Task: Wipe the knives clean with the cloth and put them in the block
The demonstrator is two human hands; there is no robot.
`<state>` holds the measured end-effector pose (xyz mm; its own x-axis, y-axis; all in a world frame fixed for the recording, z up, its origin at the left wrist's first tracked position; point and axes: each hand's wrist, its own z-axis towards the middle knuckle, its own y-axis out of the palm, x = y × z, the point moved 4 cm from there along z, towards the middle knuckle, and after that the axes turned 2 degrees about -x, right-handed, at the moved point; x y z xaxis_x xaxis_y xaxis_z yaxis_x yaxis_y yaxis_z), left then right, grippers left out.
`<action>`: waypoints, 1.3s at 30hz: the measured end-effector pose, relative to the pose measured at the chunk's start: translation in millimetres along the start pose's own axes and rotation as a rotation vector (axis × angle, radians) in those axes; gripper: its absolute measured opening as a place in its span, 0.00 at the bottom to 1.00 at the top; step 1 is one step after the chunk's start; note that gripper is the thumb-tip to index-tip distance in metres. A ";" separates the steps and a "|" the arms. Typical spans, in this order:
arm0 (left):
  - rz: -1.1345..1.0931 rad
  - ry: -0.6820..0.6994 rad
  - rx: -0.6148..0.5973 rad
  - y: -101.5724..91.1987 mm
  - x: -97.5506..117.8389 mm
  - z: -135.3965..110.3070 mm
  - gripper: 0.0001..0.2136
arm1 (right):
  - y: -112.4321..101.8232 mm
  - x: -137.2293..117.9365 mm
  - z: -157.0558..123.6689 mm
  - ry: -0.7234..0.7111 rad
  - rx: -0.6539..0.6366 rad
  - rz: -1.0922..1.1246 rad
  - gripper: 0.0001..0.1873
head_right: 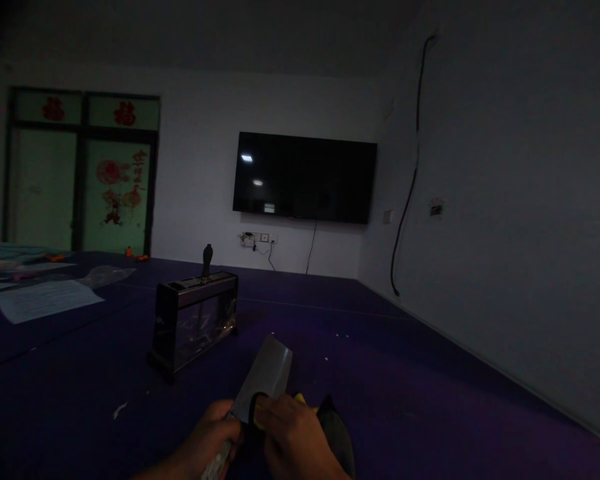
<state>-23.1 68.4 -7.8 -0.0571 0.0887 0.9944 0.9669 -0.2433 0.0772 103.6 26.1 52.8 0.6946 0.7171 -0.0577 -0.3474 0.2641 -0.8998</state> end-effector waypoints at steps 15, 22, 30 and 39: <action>-0.040 -0.003 -0.012 0.3 5.6 -2.9 0.03 | 3.2 27.2 -2.3 0.326 0.052 -0.023 0.20; -0.003 0.001 0.008 0.6 3.8 -4.1 0.04 | 4.1 42.3 -6.5 0.435 0.069 -0.048 0.20; 0.162 0.025 0.036 2.6 21.7 -9.0 0.10 | -0.7 48.6 -12.1 0.443 0.118 -0.031 0.21; 0.981 0.398 0.208 -13.0 146.4 -38.3 0.13 | -8.9 48.0 -19.4 0.420 0.115 0.049 0.18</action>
<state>-53.5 47.6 139.5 0.7253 -0.3851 0.5707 0.6560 0.1351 -0.7425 152.3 45.6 49.7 0.8629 0.4127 -0.2917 -0.4382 0.3233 -0.8387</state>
